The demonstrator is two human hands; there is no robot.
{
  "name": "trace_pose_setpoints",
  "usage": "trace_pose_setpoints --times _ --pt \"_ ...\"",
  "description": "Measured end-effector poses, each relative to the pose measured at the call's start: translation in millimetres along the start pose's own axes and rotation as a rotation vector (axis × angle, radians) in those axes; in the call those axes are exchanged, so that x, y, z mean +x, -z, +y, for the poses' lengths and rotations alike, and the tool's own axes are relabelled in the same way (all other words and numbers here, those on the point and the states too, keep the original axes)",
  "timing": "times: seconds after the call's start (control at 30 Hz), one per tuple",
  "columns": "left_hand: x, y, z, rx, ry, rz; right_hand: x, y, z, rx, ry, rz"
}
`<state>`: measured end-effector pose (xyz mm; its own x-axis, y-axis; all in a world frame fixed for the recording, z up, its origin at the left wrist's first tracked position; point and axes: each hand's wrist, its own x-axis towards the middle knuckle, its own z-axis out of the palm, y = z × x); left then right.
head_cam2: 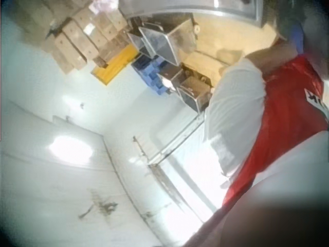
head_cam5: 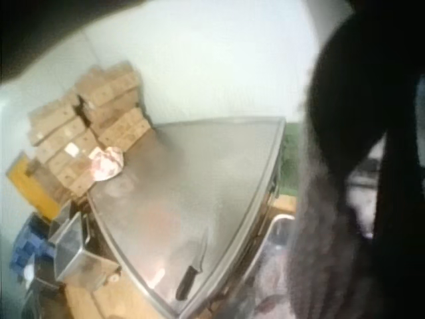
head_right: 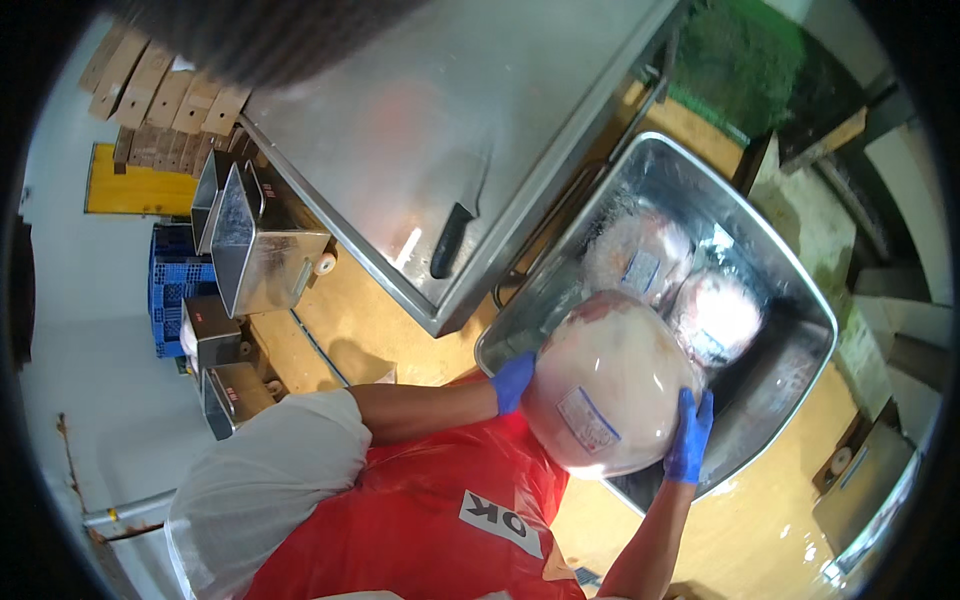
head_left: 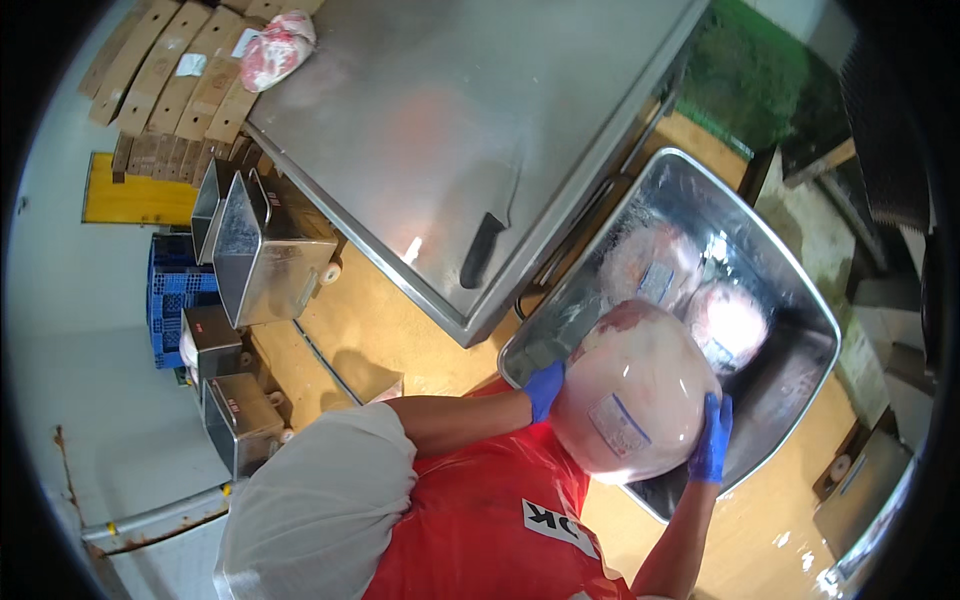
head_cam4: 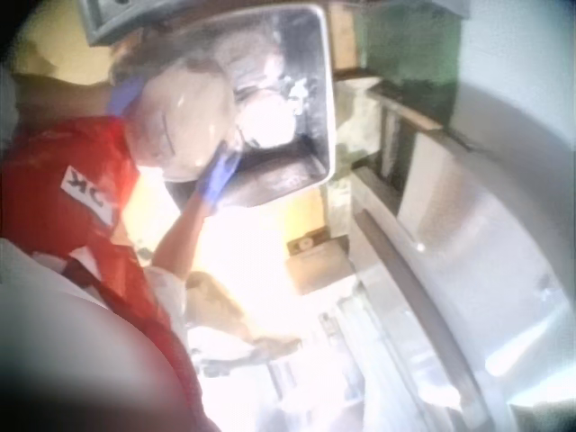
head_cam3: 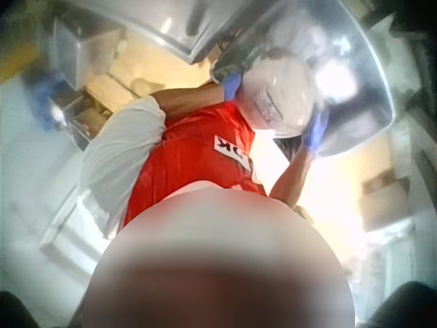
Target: The person trims fat from a large piece of raw meat using a knife, then places the trimmed meat into a metal tray. They wipe the table, unwrap another packaged meat piece, trim it, and place it in the tray.
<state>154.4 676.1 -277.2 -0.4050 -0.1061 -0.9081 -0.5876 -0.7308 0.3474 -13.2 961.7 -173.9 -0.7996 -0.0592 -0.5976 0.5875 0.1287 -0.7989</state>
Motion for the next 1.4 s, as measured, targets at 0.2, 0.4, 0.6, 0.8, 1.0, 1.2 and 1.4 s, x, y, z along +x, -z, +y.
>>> trace_pose_setpoints --times 0.2,0.4,0.6,0.8,1.0,1.2,1.4 --pt "-72 13 81 -0.028 -0.023 -0.125 -79 -48 -101 -0.094 0.205 -0.029" --pt "-119 101 183 -0.158 -0.195 -0.118 -116 -161 -167 -0.032 0.404 -0.166" --pt "-172 206 329 -0.333 -0.473 -0.056 -135 -351 -209 -0.077 0.729 -0.227" --pt "-129 368 462 -0.47 -0.788 -0.142 -103 -565 -194 -0.121 0.976 -0.212" --pt "-94 504 554 -0.106 -1.116 -0.031 -103 -719 -158 -0.047 1.25 -0.338" --pt "-111 550 576 -0.028 -1.063 -0.086 -117 -770 -166 -0.245 1.532 -0.41" --pt "-149 571 583 0.03 -1.008 -0.088 -145 -797 -178 -0.298 1.603 -0.486"
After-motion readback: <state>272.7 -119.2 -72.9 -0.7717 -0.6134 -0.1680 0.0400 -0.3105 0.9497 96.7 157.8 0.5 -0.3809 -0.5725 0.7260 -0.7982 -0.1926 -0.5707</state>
